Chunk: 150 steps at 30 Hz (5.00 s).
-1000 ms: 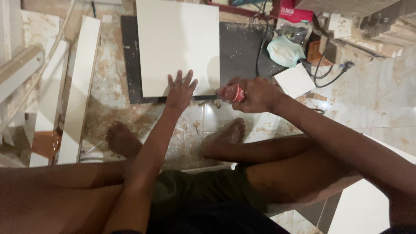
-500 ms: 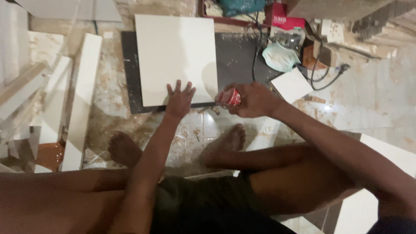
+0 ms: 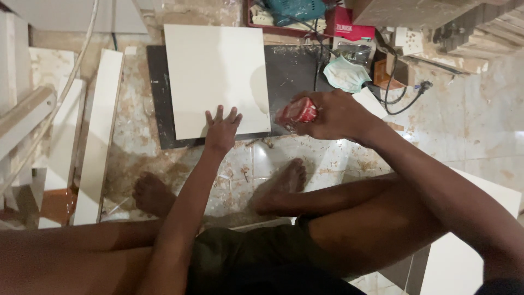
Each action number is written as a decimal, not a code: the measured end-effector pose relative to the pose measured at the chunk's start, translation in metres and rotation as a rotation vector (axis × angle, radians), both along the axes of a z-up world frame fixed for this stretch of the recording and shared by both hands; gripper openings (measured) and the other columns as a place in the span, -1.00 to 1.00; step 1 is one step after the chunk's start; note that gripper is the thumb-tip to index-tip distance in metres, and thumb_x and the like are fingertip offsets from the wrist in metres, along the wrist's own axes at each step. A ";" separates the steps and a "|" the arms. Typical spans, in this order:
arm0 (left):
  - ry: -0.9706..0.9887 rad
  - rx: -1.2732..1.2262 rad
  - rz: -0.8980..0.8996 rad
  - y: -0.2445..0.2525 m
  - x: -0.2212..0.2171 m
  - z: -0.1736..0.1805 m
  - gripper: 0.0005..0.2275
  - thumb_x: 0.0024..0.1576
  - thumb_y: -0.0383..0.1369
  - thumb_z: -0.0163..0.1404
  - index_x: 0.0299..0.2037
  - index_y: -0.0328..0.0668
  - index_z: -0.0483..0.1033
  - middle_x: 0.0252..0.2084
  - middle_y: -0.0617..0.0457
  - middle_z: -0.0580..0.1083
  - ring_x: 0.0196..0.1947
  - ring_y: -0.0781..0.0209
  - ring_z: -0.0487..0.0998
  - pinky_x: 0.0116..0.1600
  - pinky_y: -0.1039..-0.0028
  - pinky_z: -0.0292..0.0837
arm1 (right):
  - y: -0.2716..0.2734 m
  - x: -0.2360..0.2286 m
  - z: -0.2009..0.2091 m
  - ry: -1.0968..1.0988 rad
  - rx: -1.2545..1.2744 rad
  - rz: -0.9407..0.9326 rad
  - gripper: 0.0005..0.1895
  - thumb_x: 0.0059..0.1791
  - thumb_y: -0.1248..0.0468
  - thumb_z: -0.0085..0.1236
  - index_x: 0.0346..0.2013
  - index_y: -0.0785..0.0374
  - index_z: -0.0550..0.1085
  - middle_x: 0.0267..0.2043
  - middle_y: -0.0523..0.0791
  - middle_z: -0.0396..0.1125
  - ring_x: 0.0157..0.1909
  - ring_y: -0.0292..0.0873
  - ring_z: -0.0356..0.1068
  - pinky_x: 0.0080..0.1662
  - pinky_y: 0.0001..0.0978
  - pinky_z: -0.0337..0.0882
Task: The person sits on the floor and repeatedly drills holes into white rectangular wood panels using a red cordless drill. After drilling, the person wipes the panel with a green cloth and places it on a stack of finished panels. The person then picks up a new panel and repeats the process.
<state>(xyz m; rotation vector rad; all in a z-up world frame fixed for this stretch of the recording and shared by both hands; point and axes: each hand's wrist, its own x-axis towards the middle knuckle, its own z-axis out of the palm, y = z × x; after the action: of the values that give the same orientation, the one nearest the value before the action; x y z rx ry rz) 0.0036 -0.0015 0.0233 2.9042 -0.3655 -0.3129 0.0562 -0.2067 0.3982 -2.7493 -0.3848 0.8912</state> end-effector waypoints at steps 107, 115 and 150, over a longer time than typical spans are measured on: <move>-0.341 -1.669 2.061 -0.038 -0.035 -0.005 -0.55 0.04 -0.48 0.25 0.18 -0.35 0.55 -0.02 -0.51 0.55 -0.07 -0.36 0.66 -0.06 0.12 0.79 | 0.197 0.015 -0.033 -0.026 0.002 0.425 -0.28 -0.22 -0.30 0.26 0.23 -0.33 0.48 -0.09 0.16 0.54 0.04 0.41 0.51 0.15 0.24 0.49; -0.410 -0.918 1.708 -0.053 -0.044 -0.072 -0.73 0.10 -0.14 0.17 -0.23 -0.19 0.71 -0.22 -0.19 0.57 -0.13 -0.35 0.61 0.03 -0.27 0.57 | 0.221 -0.015 -0.042 0.032 0.044 0.536 -0.30 -0.21 -0.18 0.28 0.21 -0.14 0.50 -0.13 0.24 0.52 -0.06 0.48 0.53 0.03 0.32 0.53; -0.464 -0.755 1.605 -0.054 -0.040 -0.108 -0.65 -0.01 -0.13 0.30 -0.19 -0.19 0.57 -0.27 -0.08 0.57 -0.18 -0.24 0.66 0.04 -0.09 0.57 | 0.231 -0.019 -0.053 0.113 0.010 0.639 -0.27 -0.10 -0.11 0.14 0.30 0.12 0.39 -0.09 0.23 0.52 -0.07 0.39 0.57 -0.03 0.36 0.58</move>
<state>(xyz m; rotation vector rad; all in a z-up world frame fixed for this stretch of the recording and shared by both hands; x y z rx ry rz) -0.0366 -0.0558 -0.0850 1.6773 1.3786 0.6036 0.0376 0.0238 0.3451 -2.5675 -1.2811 1.1604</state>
